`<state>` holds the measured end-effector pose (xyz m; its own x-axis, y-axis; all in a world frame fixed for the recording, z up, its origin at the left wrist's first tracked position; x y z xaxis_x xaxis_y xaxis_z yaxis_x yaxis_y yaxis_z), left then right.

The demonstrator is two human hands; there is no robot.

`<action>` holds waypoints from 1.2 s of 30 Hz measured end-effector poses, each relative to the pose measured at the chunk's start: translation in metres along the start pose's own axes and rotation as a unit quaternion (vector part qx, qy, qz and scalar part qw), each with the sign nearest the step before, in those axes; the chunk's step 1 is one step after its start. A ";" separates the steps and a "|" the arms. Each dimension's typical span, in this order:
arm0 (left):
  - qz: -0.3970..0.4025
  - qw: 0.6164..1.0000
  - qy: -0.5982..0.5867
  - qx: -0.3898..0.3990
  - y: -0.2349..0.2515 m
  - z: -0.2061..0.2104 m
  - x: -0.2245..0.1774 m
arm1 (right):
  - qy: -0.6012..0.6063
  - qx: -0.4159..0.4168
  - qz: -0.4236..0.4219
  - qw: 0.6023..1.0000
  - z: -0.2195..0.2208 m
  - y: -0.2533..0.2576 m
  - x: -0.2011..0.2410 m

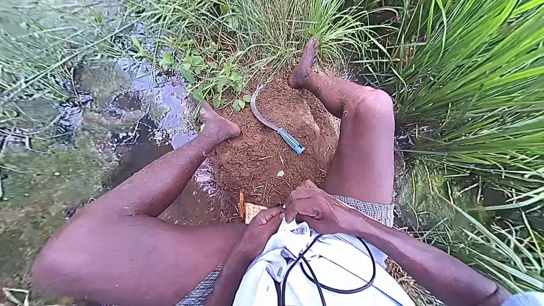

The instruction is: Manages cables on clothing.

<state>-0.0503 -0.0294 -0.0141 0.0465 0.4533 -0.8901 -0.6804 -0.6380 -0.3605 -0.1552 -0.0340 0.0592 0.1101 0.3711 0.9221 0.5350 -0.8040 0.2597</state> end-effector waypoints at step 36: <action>0.233 0.960 0.148 0.038 -0.004 0.017 -0.043 | -0.104 -0.075 -0.109 0.986 -0.009 -0.016 0.037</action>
<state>-0.0623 -0.0358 0.0298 -0.0777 -0.0750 -0.9941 -0.7287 -0.6763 0.1080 -0.1672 -0.0116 0.0922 0.1846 0.6169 0.7651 0.4373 -0.7487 0.4982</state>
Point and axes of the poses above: each hand's wrist, its own y-axis towards the middle knuckle, its own z-axis out of the palm, x = y × z, the point moved 10 cm from there along y, towards the middle knuckle, and after that the axes turned 6 degrees about y, right-handed, at the moved point
